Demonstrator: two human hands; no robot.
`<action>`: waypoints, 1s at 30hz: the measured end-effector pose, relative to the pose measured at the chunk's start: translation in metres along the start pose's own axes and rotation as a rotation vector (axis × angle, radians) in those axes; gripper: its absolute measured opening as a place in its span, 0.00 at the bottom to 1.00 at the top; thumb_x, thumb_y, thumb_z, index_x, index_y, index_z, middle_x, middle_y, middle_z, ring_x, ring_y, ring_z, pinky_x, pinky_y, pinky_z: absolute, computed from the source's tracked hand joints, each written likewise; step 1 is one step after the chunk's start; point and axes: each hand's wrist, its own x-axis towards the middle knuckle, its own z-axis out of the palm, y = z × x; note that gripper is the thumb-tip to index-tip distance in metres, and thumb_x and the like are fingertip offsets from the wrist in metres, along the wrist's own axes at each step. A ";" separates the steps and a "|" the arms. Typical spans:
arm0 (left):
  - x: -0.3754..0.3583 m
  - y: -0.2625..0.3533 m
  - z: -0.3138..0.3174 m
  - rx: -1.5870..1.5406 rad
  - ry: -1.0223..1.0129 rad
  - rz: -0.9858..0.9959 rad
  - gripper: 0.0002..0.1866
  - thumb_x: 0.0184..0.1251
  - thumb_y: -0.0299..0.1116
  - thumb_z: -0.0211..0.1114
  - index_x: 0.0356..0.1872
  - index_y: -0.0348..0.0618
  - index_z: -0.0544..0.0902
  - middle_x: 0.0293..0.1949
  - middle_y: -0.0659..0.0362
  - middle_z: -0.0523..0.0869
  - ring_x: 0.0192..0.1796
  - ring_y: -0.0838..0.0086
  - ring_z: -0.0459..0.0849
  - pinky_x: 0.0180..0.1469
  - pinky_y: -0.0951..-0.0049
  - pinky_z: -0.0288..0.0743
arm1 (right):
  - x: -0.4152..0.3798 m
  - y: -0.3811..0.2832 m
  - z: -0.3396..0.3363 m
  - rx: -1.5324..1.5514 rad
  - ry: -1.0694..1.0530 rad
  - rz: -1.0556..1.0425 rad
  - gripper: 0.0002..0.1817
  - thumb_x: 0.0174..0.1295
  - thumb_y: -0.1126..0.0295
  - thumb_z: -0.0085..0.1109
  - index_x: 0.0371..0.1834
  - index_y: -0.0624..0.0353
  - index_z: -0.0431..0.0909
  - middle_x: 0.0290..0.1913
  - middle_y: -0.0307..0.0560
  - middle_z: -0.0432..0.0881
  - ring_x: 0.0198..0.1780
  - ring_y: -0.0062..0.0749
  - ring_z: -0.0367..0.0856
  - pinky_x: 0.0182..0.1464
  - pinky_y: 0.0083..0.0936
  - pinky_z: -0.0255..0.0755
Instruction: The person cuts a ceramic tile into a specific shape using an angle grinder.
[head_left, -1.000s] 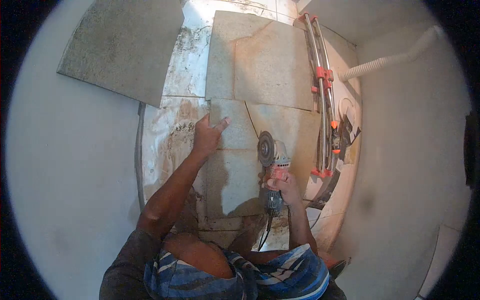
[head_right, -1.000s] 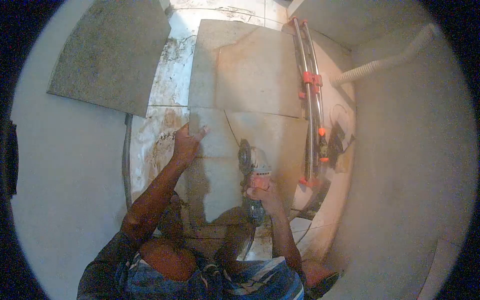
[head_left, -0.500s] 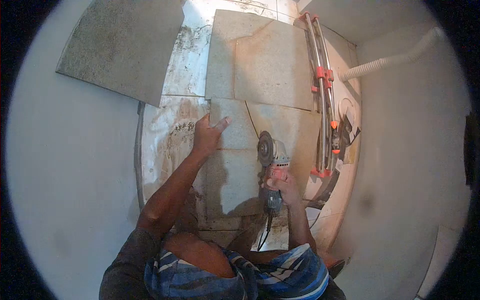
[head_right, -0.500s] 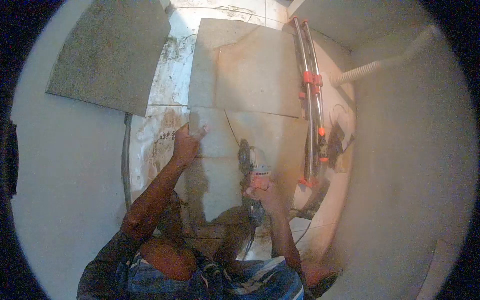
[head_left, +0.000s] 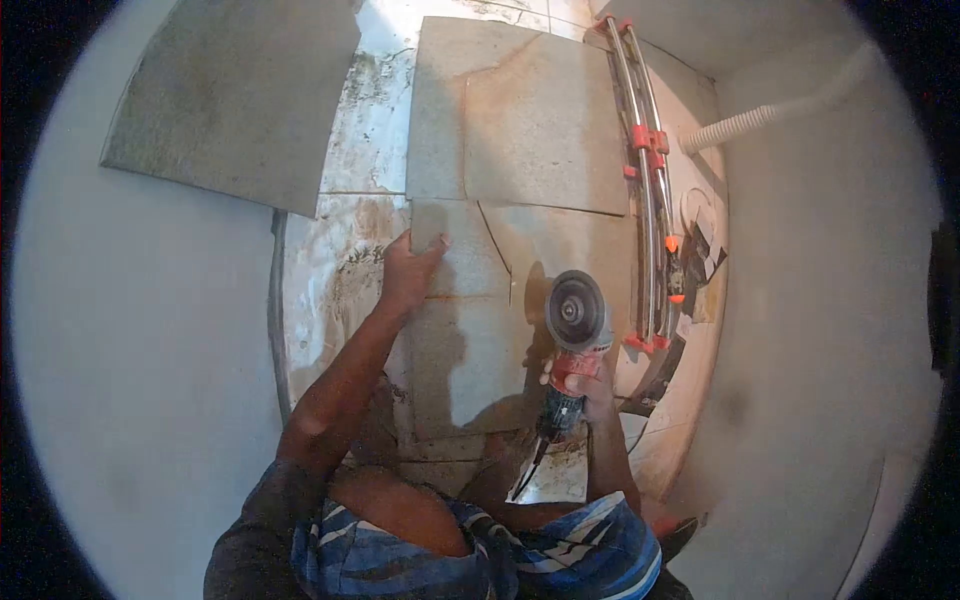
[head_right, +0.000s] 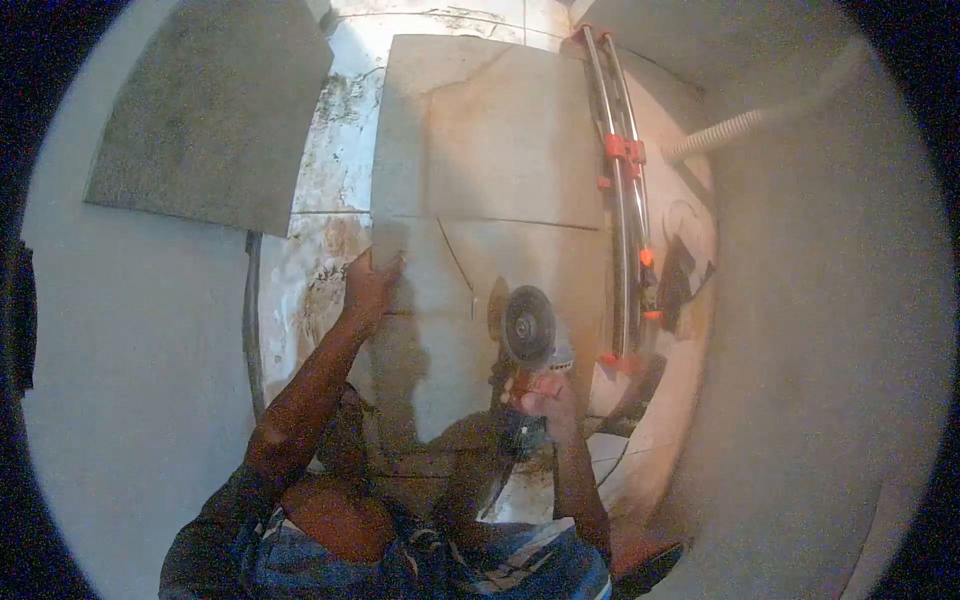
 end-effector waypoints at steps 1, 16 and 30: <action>0.002 -0.004 0.000 -0.048 -0.010 -0.015 0.22 0.69 0.45 0.74 0.52 0.37 0.86 0.40 0.59 0.90 0.41 0.75 0.85 0.47 0.69 0.80 | -0.002 0.000 -0.005 -0.026 -0.017 0.001 0.23 0.53 0.61 0.76 0.47 0.65 0.82 0.43 0.47 0.88 0.41 0.30 0.87 0.47 0.24 0.78; 0.018 -0.019 -0.003 -0.203 -0.145 -0.228 0.30 0.67 0.47 0.76 0.62 0.38 0.79 0.51 0.55 0.87 0.49 0.67 0.87 0.54 0.63 0.82 | -0.021 0.020 -0.020 0.020 0.022 0.033 0.25 0.53 0.69 0.72 0.54 0.66 0.77 0.43 0.49 0.87 0.44 0.34 0.89 0.49 0.31 0.82; 0.023 -0.032 -0.022 -0.366 -0.367 -0.456 0.28 0.67 0.43 0.75 0.61 0.34 0.80 0.52 0.47 0.88 0.52 0.56 0.89 0.56 0.49 0.86 | -0.011 0.024 -0.006 0.145 0.034 0.000 0.17 0.56 0.67 0.73 0.45 0.61 0.81 0.38 0.37 0.84 0.36 0.21 0.82 0.41 0.22 0.74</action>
